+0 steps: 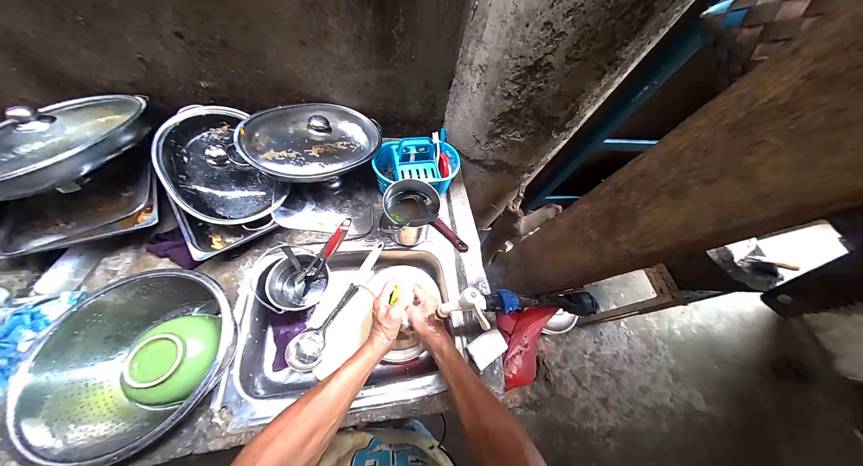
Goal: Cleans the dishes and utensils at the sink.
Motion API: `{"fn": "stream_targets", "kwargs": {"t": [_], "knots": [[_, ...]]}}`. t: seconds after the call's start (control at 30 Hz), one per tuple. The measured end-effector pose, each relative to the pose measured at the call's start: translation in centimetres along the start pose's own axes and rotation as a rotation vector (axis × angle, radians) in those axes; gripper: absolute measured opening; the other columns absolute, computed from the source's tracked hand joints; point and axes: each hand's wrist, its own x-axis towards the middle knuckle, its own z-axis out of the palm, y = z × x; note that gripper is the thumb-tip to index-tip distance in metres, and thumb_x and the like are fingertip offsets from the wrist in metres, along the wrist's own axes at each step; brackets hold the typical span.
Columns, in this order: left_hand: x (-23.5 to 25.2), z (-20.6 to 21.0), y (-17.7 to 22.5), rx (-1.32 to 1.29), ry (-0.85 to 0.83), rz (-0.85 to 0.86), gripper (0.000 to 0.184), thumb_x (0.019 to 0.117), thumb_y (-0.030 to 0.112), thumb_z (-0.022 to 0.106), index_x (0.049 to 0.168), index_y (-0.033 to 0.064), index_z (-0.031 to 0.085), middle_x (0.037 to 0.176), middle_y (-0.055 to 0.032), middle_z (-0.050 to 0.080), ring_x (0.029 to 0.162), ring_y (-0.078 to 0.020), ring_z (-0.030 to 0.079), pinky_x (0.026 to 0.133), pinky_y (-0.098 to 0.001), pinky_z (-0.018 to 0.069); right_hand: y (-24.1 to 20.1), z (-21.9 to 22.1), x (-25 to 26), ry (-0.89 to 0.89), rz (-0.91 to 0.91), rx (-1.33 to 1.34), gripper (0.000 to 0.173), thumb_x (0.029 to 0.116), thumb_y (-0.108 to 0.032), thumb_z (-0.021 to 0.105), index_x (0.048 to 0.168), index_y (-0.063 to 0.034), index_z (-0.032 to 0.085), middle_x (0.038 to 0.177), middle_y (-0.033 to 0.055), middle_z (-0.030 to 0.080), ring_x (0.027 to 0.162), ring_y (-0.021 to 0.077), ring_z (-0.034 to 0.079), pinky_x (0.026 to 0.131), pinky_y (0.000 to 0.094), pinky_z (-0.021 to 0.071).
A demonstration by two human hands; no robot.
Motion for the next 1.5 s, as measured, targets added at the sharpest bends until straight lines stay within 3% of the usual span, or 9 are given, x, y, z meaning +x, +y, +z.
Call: {"fn": "stream_targets", "kwargs": {"t": [0.13,0.37,0.57,0.73,1.03,1.1,1.27,1.37,1.5], "knots": [[0.6,-0.8,1.4,-0.395,-0.066,-0.291,0.051,0.1098,0.031,0.019,0.121,0.0006,0.058,0.1,-0.012,0.07,0.093,-0.0199,0.069,0.086,-0.0396,0.0583,-0.7,1.3,-0.2,0.062,-0.092,0.177,0.025,0.0886,0.004,0.063,0.112,0.0098,0.067,0.1,0.015,0.071,0.09,0.0122,0.068,0.086,0.0287,0.0573],[-1.1,-0.8,0.3,-0.235,0.065,-0.29,0.03,0.1021,0.023,0.045,0.115,0.0016,0.06,0.097,-0.0092,0.063,0.089,-0.0172,0.062,0.08,-0.0364,0.054,-1.9,0.6,0.1,-0.143,-0.036,-0.655,0.027,0.098,-0.018,0.059,0.114,-0.0013,0.071,0.112,0.0184,0.072,0.11,0.033,0.068,0.099,0.0526,0.0499],[0.0,-1.5,1.2,-0.304,0.079,-0.306,0.044,0.1091,0.03,0.03,0.122,0.0009,0.061,0.104,-0.0116,0.067,0.097,-0.0185,0.066,0.087,-0.0391,0.0558,-0.7,0.7,-1.1,-0.133,0.019,0.286,0.018,0.0897,-0.016,0.059,0.092,-0.0007,0.066,0.086,0.0049,0.068,0.085,0.0114,0.066,0.082,0.0342,0.0561],[0.2,-0.8,1.2,-0.262,0.086,-0.377,0.04,0.1078,0.034,0.043,0.118,0.0028,0.066,0.102,-0.0112,0.07,0.094,-0.0191,0.068,0.083,-0.0393,0.0578,-0.6,1.6,-1.7,0.036,0.009,0.581,0.052,0.0745,-0.012,0.08,0.118,0.0066,0.059,0.101,0.0146,0.07,0.093,0.0201,0.07,0.085,0.0389,0.06],[-2.0,-0.4,-0.2,-0.237,0.287,-0.366,0.03,0.1087,0.018,0.044,0.109,-0.0035,0.064,0.095,-0.0131,0.067,0.088,-0.0181,0.065,0.081,-0.038,0.0558,-1.6,1.3,-2.6,0.046,-0.027,-0.739,0.062,0.0924,-0.044,0.068,0.126,0.008,0.065,0.127,0.0287,0.065,0.125,0.042,0.06,0.108,0.057,0.0444],[-2.6,-0.4,-0.4,-0.203,0.203,-0.255,0.032,0.1056,0.008,0.032,0.123,-0.0088,0.054,0.108,-0.0161,0.062,0.099,-0.0155,0.061,0.091,-0.0325,0.0524,-1.7,2.0,-2.9,-0.028,-0.026,-0.697,0.057,0.0939,-0.04,0.066,0.128,0.0062,0.065,0.128,0.0276,0.065,0.127,0.0413,0.059,0.109,0.0573,0.0432],[-2.4,-1.5,2.0,0.52,0.033,0.028,0.031,0.1025,0.017,0.054,0.093,-0.0056,0.074,0.084,-0.0175,0.071,0.085,-0.0253,0.07,0.085,-0.0433,0.0552,-2.2,0.4,-2.1,0.104,0.253,-0.411,0.045,0.106,-0.026,0.054,0.138,0.0054,0.058,0.14,0.0263,0.059,0.136,0.034,0.053,0.117,0.0472,0.038],[-2.3,-1.6,1.2,0.378,0.115,0.171,0.024,0.099,0.006,0.055,0.093,-0.0108,0.072,0.084,-0.02,0.072,0.084,-0.024,0.07,0.086,-0.0407,0.056,-0.3,1.3,-2.5,0.378,0.394,0.314,0.043,0.1073,-0.001,0.041,0.148,0.0088,0.035,0.145,0.0276,0.046,0.13,0.0277,0.049,0.109,0.0393,0.0424],[-3.1,0.3,1.0,0.167,0.195,0.101,0.029,0.0927,0.008,0.064,0.115,-0.0109,0.067,0.105,-0.0195,0.072,0.1,-0.0181,0.07,0.095,-0.0329,0.0553,0.3,4.4,-2.6,0.432,0.265,0.561,0.032,0.1073,-0.01,0.042,0.134,0.0062,0.052,0.123,0.0217,0.061,0.112,0.0236,0.061,0.096,0.0396,0.0534]]}}
